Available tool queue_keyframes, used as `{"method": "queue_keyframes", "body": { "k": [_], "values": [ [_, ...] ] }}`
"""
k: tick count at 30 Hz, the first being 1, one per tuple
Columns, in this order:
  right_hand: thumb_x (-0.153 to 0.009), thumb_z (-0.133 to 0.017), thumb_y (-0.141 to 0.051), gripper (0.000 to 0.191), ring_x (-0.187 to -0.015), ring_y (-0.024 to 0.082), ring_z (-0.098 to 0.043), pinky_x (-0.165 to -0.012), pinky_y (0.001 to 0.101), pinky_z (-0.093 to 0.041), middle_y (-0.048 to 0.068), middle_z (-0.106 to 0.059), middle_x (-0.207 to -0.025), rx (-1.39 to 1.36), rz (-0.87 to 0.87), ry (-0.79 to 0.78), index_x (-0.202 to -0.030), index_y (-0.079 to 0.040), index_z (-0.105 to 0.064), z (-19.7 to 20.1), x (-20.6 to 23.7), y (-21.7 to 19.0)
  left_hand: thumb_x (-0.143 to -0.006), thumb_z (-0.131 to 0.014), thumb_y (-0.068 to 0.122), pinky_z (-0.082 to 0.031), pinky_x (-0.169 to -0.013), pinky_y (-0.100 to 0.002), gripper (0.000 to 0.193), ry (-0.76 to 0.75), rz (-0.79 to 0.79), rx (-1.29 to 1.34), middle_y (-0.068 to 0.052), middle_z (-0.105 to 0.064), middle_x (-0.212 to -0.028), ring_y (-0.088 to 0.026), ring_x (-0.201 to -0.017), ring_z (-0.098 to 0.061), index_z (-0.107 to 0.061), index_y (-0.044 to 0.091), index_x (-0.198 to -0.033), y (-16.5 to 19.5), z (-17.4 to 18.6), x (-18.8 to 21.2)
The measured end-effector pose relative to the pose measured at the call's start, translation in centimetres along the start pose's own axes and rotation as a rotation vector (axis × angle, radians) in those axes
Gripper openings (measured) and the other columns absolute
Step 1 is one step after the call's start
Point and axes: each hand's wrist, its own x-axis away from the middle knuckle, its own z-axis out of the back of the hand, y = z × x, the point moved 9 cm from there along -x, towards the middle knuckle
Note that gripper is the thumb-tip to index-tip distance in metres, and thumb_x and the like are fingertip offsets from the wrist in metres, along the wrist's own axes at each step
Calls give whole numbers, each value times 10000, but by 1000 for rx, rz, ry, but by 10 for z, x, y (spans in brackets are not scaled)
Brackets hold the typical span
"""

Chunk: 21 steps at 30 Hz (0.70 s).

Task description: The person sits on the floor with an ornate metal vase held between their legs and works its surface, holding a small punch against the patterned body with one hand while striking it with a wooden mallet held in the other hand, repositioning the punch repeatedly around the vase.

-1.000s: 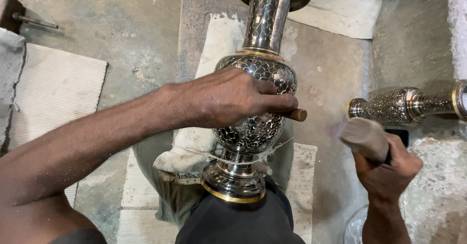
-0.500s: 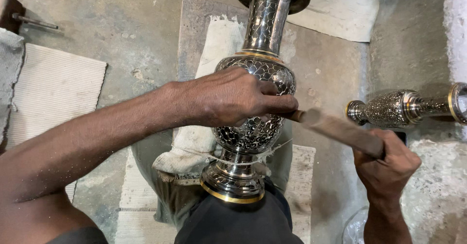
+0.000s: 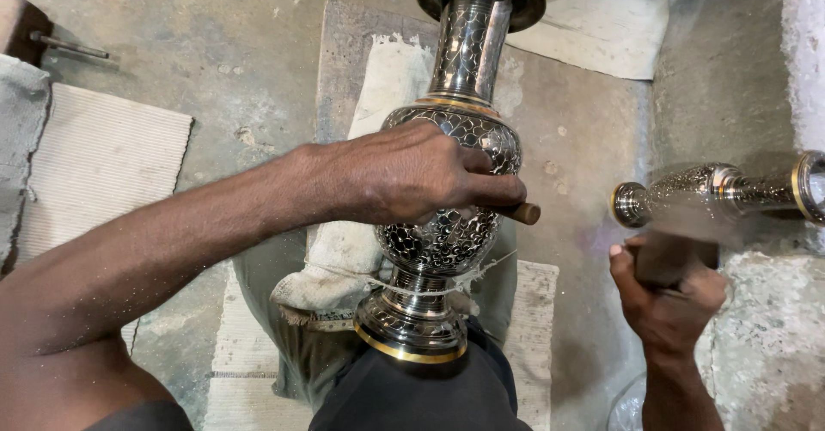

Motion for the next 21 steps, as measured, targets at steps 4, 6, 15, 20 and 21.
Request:
{"method": "queue_keyframes", "body": {
  "k": [4,6,15,20,21],
  "values": [
    [-981,-774,-155,172,-628,156,-672,-579,288,-529,75,-691,-752,118,14,-33,-984,-8,-685,-3,-3,7,-1012,-500,108,-661,-585,-411,398,-88,87,-56,-163,-727,-998,-260,-754,-766,-572,192,-1393,-9,-8,0],
    [-982,-796,-180,222,-633,147,-667,-598,277,-551,78,-695,-787,-51,10,18,-1058,8,-707,-1,-2,9,-1005,-513,131,-663,-600,-411,394,-56,50,-25,-156,-731,-967,-260,-760,-768,-592,217,-1381,-6,-5,0],
    [-915,-853,-209,255,-638,222,-665,-608,354,-530,98,-647,-705,266,-6,-49,-975,-28,-684,-9,8,-7,-1066,-508,102,-676,-649,-436,309,-109,123,-67,-151,-742,-1024,-275,-803,-773,-570,139,-1366,-20,-11,-1],
    [-973,-893,-169,268,-811,143,-698,-772,293,-561,74,-716,-890,-45,-51,84,-1042,-22,-679,10,4,-4,-959,-633,6,-670,-883,-407,377,215,8,143,-160,-694,-1275,-318,-1039,-754,-505,52,-1310,-5,29,5],
    [-958,-887,-166,276,-811,122,-699,-780,278,-568,57,-716,-889,-204,-133,67,-1072,-27,-678,7,5,4,-938,-690,33,-650,-925,-428,433,217,27,145,-154,-696,-1257,-327,-1056,-747,-503,48,-1328,-4,31,6]
  ]
}}
